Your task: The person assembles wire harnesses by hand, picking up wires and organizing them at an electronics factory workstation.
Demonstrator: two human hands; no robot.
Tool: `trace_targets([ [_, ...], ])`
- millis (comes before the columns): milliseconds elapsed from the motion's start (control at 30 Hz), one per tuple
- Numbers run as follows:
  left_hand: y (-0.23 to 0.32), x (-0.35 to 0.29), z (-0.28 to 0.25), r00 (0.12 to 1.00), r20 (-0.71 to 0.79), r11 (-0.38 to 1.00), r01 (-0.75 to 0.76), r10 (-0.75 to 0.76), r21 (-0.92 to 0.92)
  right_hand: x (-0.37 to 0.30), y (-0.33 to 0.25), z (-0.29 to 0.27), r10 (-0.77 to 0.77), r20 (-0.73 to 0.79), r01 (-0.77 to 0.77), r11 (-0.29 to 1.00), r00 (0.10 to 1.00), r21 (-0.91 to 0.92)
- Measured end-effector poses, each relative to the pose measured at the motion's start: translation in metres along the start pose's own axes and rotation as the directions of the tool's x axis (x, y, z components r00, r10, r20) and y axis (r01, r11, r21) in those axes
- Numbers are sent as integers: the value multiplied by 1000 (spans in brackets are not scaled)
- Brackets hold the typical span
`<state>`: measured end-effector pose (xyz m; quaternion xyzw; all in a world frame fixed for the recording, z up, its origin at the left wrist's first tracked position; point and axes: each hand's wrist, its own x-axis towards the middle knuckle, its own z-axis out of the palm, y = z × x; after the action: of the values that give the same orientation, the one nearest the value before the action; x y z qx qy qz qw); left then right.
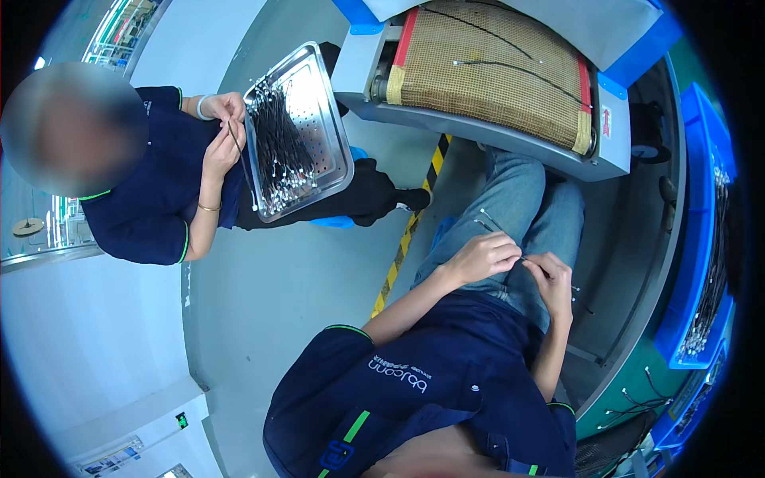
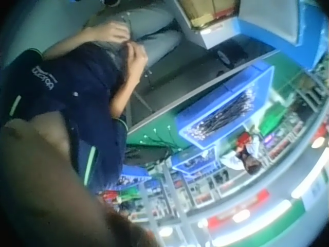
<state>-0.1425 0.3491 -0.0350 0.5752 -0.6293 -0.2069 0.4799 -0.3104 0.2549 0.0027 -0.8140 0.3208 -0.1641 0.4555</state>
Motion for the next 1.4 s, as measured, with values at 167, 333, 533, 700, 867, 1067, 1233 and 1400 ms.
trace_targets([
  [167, -5, 10, 18, 996, 7, 993, -87, 87, 81, -6, 22, -16, 33, 10, -32, 999, 999, -34],
  [333, -32, 14, 83, 999, -29, 993, -36, 39, 116, -10, 90, -45, -32, 53, 36, 996, 998, -82],
  [533, -23, 20, 174, 999, 2, 989, -37, 37, 141, -56, 176, -86, -49, 42, 49, 999, 998, 20],
  [700, -22, 22, 193, 999, 47, 990, 0, -7, 142, -72, 200, -111, -14, 69, 16, 999, 998, -32],
  [867, -26, 16, 200, 991, 28, 980, 122, -127, 157, -92, 221, -145, 167, 51, -157, 974, 985, -164],
  [1067, -24, 17, 224, 848, -145, 858, 490, -510, -151, -93, 224, -152, 124, -61, -134, 967, 990, -219],
  [1233, -18, 3, 254, 682, 116, 407, 554, -722, -726, -80, 208, -143, 26, -33, -33, 968, 999, -250],
  [1400, 12, 17, 282, 625, 197, 97, 404, -755, -910, -80, 204, -143, -23, 32, 30, 972, 999, -235],
])
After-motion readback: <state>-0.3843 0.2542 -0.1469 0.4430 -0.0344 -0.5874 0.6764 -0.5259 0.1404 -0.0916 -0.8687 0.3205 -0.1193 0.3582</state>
